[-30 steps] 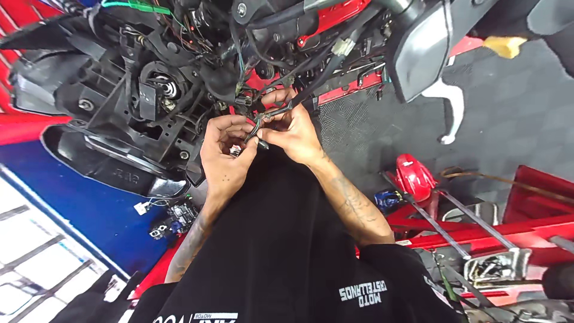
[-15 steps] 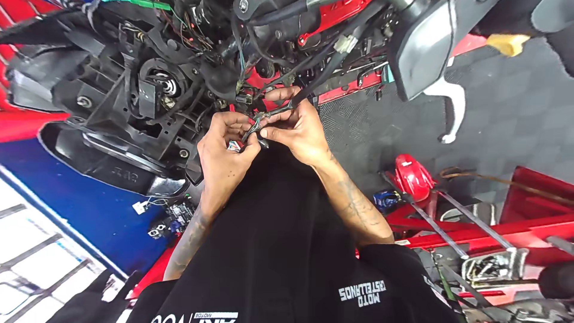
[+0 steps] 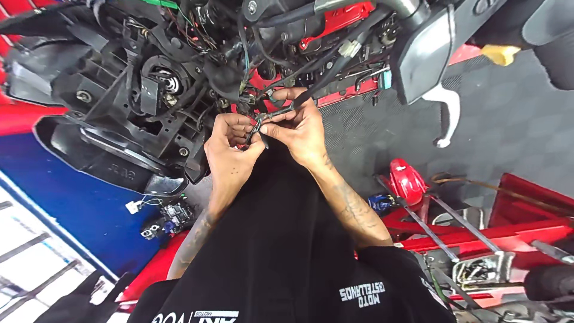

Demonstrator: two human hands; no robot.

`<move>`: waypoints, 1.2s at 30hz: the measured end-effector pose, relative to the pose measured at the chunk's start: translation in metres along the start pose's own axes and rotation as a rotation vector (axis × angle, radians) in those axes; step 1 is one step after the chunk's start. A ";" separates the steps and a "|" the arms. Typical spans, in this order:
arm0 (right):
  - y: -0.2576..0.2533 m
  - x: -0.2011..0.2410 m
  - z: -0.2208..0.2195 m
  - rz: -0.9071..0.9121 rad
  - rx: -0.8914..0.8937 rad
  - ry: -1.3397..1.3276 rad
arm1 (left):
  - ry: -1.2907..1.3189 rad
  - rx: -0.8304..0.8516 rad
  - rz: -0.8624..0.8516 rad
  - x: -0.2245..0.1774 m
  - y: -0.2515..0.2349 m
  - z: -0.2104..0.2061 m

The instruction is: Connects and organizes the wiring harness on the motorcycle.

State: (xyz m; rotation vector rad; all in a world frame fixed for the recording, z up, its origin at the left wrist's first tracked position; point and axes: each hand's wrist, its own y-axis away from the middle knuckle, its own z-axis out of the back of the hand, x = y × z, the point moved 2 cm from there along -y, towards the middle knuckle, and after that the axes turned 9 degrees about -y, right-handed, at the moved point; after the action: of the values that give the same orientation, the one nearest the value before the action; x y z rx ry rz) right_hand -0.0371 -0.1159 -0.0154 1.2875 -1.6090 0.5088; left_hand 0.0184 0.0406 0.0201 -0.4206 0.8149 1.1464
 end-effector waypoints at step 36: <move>-0.007 -0.016 0.005 -0.060 0.129 -0.188 | 0.313 0.121 0.255 0.000 -0.001 -0.003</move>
State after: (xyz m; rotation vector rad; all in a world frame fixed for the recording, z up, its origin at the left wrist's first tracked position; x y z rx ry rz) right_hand -0.0336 -0.1145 -0.0333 1.5141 -1.7081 0.4721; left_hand 0.0182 0.0379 0.0180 -0.4087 1.2330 1.2758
